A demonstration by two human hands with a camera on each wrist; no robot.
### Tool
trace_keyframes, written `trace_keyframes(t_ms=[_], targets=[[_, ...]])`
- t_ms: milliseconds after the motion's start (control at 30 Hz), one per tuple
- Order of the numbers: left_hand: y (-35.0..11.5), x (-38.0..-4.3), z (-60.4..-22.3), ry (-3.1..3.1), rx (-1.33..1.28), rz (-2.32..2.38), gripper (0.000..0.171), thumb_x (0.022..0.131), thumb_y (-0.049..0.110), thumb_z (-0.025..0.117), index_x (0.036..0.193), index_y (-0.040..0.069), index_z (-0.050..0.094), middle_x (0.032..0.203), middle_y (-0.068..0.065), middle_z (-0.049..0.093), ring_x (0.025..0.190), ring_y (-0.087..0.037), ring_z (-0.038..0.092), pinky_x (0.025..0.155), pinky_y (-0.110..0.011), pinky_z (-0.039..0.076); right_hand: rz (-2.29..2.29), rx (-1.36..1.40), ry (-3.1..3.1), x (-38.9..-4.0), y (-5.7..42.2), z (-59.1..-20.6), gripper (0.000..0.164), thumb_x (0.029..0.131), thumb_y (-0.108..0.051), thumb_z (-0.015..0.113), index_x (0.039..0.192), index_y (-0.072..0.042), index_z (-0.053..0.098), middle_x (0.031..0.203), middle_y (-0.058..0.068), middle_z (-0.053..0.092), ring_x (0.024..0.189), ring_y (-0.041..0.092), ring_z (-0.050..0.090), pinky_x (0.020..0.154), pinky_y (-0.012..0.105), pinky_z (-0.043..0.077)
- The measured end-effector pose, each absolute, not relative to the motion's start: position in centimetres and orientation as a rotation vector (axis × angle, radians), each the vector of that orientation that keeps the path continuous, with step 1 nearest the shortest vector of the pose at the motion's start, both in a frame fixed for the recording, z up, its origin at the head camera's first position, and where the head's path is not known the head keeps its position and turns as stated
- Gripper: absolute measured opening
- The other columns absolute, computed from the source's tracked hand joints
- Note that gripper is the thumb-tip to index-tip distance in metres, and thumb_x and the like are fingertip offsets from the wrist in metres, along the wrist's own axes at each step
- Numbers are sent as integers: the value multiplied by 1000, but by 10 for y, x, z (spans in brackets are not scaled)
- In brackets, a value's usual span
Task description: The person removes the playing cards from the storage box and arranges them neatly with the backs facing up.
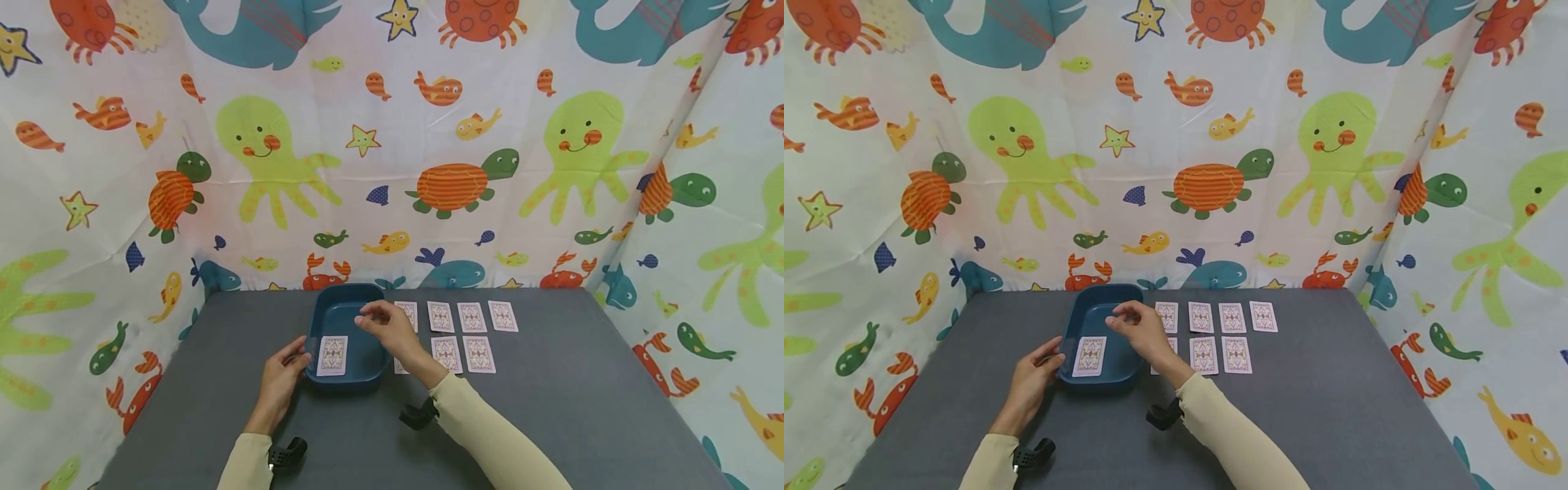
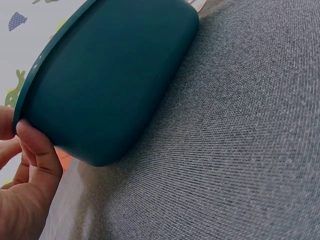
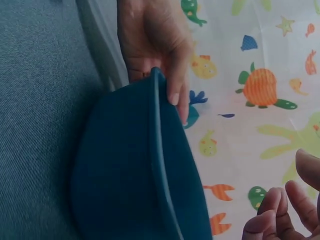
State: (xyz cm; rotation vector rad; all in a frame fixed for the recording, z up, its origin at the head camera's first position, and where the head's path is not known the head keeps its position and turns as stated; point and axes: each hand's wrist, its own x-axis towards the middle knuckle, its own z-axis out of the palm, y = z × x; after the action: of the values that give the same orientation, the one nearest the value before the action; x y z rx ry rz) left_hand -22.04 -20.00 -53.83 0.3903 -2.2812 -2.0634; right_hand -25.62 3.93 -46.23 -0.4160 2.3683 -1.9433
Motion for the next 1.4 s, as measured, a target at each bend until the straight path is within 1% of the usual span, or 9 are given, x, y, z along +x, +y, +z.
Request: trace_keyframes(t_ms=[233, 333, 467, 633, 767, 1000, 1167, 1400], targets=[[-200, -217, -540, -2294, 377, -2051, 44, 97, 11, 59, 141, 13, 53, 131, -16, 49, 97, -14, 53, 76, -21, 48, -1821, -346, 2404, -266, 18, -477, 34, 88, -36, 72, 115, -14, 67, 98, 1, 63, 88, 15, 57, 78, 28, 49], [-200, -218, -540, -2285, 371, -2055, 44, 97, 11, 59, 141, 12, 54, 131, -16, 48, 97, -14, 53, 75, -21, 48, -1805, -330, 2401, -270, 12, -482, 33, 88, -36, 73, 115, -17, 67, 100, 1, 63, 89, 15, 59, 81, 30, 51], [-200, -220, -538, -2284, 364, -2061, 45, 96, 11, 59, 141, 12, 54, 132, -15, 48, 97, -13, 53, 75, -22, 47, -1810, -318, 2399, -275, 6, -487, 29, 87, -34, 74, 112, -20, 68, 99, 2, 63, 88, 15, 59, 80, 30, 51], [-201, -219, -537, -2288, 362, -2066, 45, 96, 10, 59, 140, 11, 54, 131, -15, 48, 97, -11, 54, 75, -22, 47, -1777, -289, 2423, -280, 2, -494, 31, 86, -32, 75, 113, -19, 69, 96, 1, 64, 86, 13, 59, 77, 27, 51], [-201, -219, -537, -2279, 372, -2068, 45, 96, 10, 59, 140, 11, 54, 131, -15, 48, 94, -9, 55, 73, -21, 47, -1739, -276, 2440, -282, -3, -493, 33, 85, -33, 76, 114, -18, 70, 96, 0, 65, 86, 12, 60, 78, 28, 51], [-201, -221, -538, -2283, 376, -2069, 44, 96, 11, 60, 140, 12, 55, 131, -15, 49, 94, -8, 56, 74, -21, 48, -1710, -266, 2458, -286, -8, -496, 39, 84, -33, 77, 118, -15, 69, 93, -1, 66, 85, 13, 59, 78, 28, 50], [-201, -219, -538, -2276, 379, -2070, 44, 95, 10, 61, 139, 12, 55, 130, -15, 50, 91, -8, 55, 74, -21, 48, -1687, -257, 2459, -285, -11, -499, 40, 84, -32, 78, 119, -16, 69, 93, -1, 66, 85, 12, 59, 77, 28, 51], [-200, -219, -537, -2270, 371, -2057, 45, 95, 10, 60, 140, 11, 55, 131, -17, 50, 91, -9, 55, 73, -21, 48, -1664, -238, 2462, -288, -15, -505, 43, 82, -28, 79, 121, -13, 68, 92, -1, 66, 84, 12, 60, 72, 26, 50]])
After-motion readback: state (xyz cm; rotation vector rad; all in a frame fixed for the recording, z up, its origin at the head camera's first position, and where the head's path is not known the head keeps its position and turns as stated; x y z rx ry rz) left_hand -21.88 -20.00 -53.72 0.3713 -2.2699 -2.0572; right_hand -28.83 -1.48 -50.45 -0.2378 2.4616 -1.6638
